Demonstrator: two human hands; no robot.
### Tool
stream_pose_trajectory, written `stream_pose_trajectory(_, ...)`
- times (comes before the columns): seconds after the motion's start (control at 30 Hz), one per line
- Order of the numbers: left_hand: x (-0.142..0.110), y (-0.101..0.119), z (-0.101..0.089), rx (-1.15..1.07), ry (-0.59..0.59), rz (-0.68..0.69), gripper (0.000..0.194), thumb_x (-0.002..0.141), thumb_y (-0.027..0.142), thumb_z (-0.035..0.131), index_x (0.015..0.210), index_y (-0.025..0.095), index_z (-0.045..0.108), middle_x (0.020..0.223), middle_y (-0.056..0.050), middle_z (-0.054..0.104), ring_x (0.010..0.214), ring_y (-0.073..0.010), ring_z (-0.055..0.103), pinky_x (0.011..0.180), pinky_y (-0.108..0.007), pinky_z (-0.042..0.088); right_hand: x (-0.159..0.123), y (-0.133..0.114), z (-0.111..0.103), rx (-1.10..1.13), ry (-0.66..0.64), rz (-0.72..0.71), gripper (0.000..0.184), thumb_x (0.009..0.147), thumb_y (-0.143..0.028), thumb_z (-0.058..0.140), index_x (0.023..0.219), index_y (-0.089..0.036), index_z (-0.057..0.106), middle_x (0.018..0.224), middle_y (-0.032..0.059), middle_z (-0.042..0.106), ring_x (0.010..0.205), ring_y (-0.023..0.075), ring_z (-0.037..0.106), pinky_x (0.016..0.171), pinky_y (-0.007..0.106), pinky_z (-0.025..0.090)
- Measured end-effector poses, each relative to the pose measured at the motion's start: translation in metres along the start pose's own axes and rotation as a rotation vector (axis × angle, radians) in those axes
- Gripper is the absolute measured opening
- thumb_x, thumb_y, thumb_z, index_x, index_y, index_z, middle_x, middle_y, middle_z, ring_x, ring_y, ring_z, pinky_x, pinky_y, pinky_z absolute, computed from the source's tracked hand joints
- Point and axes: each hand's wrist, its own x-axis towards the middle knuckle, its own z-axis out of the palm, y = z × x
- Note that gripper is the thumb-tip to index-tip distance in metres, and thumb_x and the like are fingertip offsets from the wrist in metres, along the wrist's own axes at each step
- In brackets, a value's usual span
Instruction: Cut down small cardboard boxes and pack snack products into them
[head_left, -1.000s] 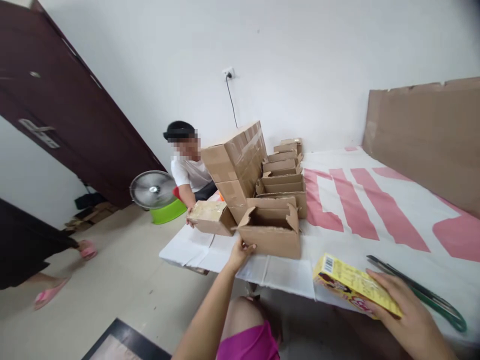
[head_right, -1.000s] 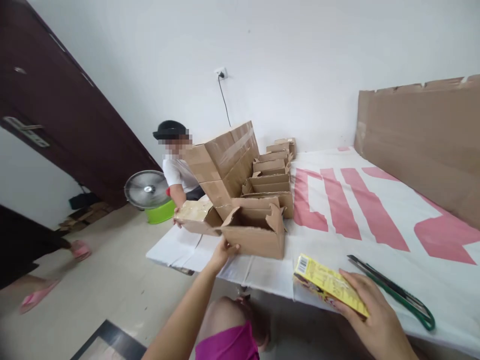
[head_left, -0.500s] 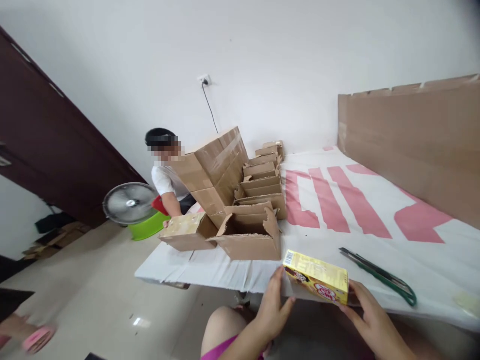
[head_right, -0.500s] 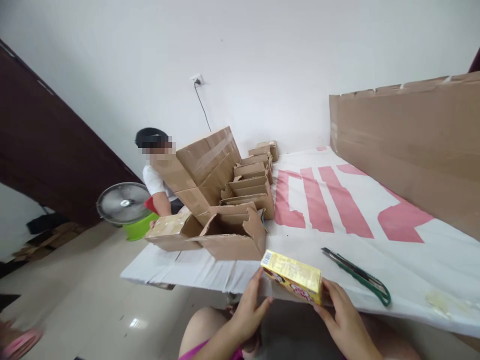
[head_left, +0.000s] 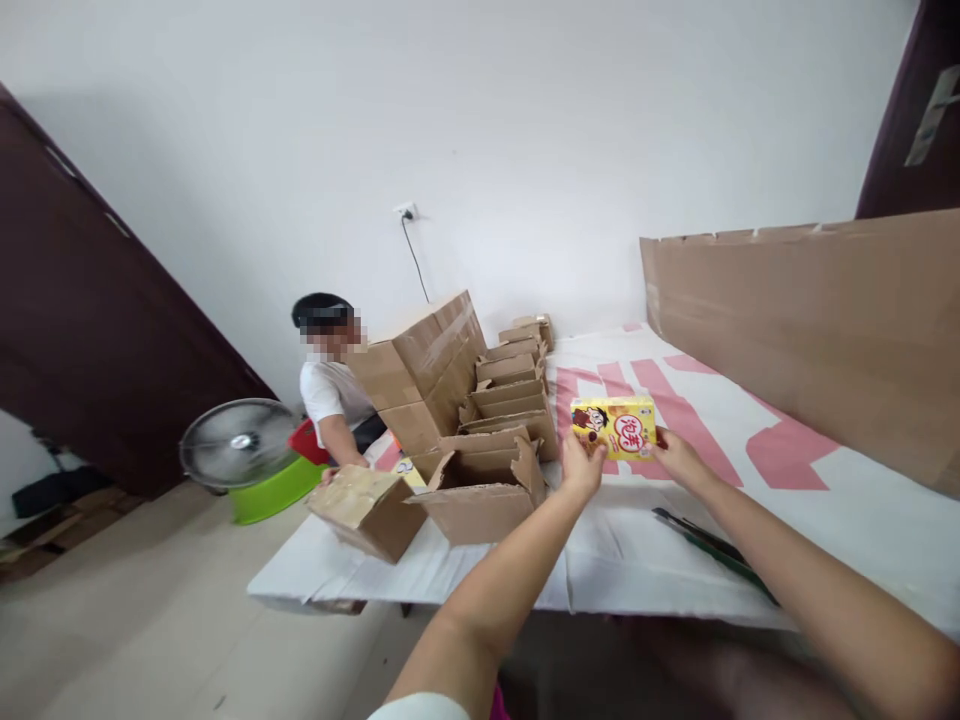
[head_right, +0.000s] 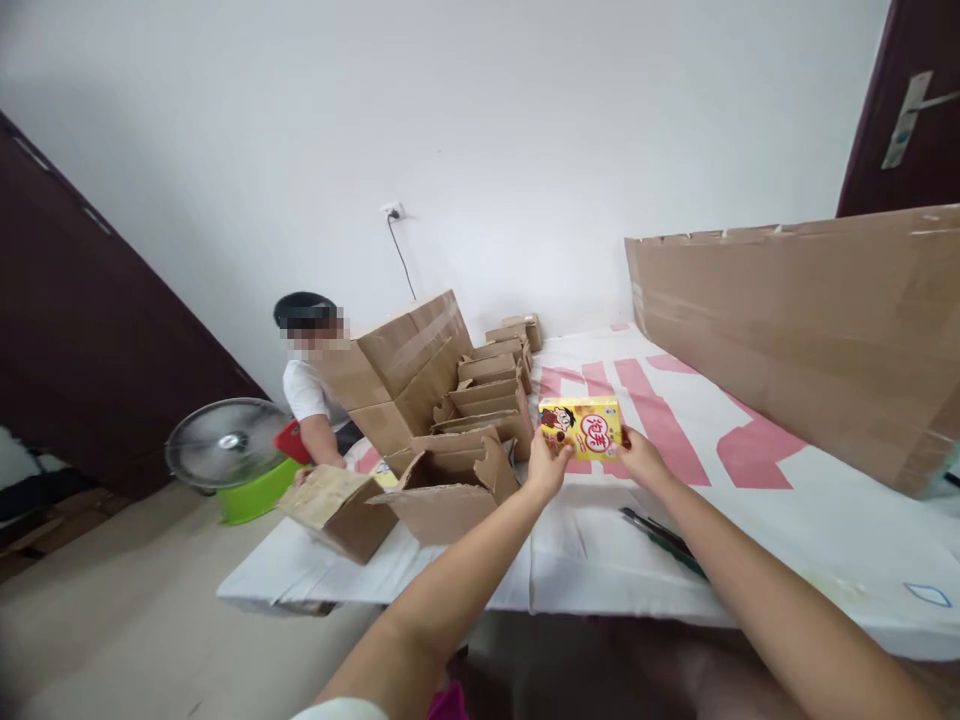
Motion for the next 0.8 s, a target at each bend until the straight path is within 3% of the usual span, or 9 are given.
stream_pose_trajectory(0.17, -0.085, -0.032, -0.022, 0.016, -0.005, -0.051, 0.051, 0.069, 0.023, 0.076, 0.113, 0.019, 0.05, 0.11, -0.009, 0.062, 0.1, -0.0218, 0.06, 0.09, -0.033, 0.046, -0.076, 0.03, -0.002, 0.064, -0.051, 0.012, 0.042, 0.068, -0.039, 0.066, 0.105, -0.018, 0.063, 0.102, 0.013, 0.075, 0.091, 0.0282, 0.072, 0.075, 0.037, 0.06)
stream_pose_trajectory(0.33, -0.149, -0.067, -0.062, -0.046, -0.067, -0.122, 0.062, 0.072, 0.028, 0.077, 0.125, 0.02, 0.046, 0.113, -0.008, 0.062, 0.101, -0.0211, 0.059, 0.09, -0.032, 0.046, -0.139, 0.049, 0.023, 0.14, -0.067, 0.05, 0.063, 0.063, -0.054, 0.071, 0.115, -0.019, 0.059, 0.112, 0.0126, 0.071, 0.096, 0.029, 0.071, 0.079, 0.038, 0.061)
stream_pose_trajectory(0.5, -0.17, -0.091, -0.127, -0.008, -0.092, -0.077, 0.063, 0.075, 0.032, 0.073, 0.132, 0.021, 0.05, 0.123, -0.011, 0.061, 0.109, -0.0258, 0.058, 0.097, -0.039, 0.047, -0.165, 0.056, 0.056, 0.09, -0.289, -0.047, 0.058, 0.072, -0.05, 0.069, 0.121, -0.02, 0.06, 0.117, 0.0107, 0.07, 0.099, 0.0256, 0.07, 0.084, 0.036, 0.06)
stream_pose_trajectory(0.57, -0.172, -0.101, -0.156, 0.005, -0.068, -0.084, 0.061, 0.074, 0.036, 0.072, 0.13, 0.021, 0.053, 0.123, -0.01, 0.062, 0.112, -0.028, 0.059, 0.098, -0.041, 0.047, -0.169, 0.061, 0.064, 0.026, -0.296, -0.137, 0.054, 0.075, -0.047, 0.067, 0.121, -0.02, 0.061, 0.12, 0.0112, 0.069, 0.105, 0.0257, 0.069, 0.089, 0.037, 0.059)
stream_pose_trajectory(0.7, -0.166, -0.123, -0.209, 0.055, 0.116, -0.171, 0.063, 0.069, 0.048, 0.073, 0.123, 0.02, 0.057, 0.113, -0.01, 0.068, 0.105, -0.0293, 0.064, 0.093, -0.043, 0.053, -0.175, 0.068, 0.067, -0.139, -0.238, -0.263, 0.04, 0.084, -0.047, 0.058, 0.115, -0.022, 0.066, 0.115, 0.0102, 0.071, 0.104, 0.0251, 0.069, 0.09, 0.04, 0.058)
stream_pose_trajectory(0.8, -0.158, -0.138, -0.231, 0.155, 0.28, -0.216, 0.067, 0.07, 0.05, 0.069, 0.127, 0.02, 0.051, 0.118, -0.012, 0.065, 0.104, -0.0281, 0.065, 0.094, -0.046, 0.053, -0.178, 0.069, 0.066, -0.223, -0.224, -0.362, 0.033, 0.087, -0.047, 0.056, 0.108, -0.024, 0.068, 0.108, 0.0086, 0.073, 0.101, 0.0247, 0.07, 0.088, 0.04, 0.059)
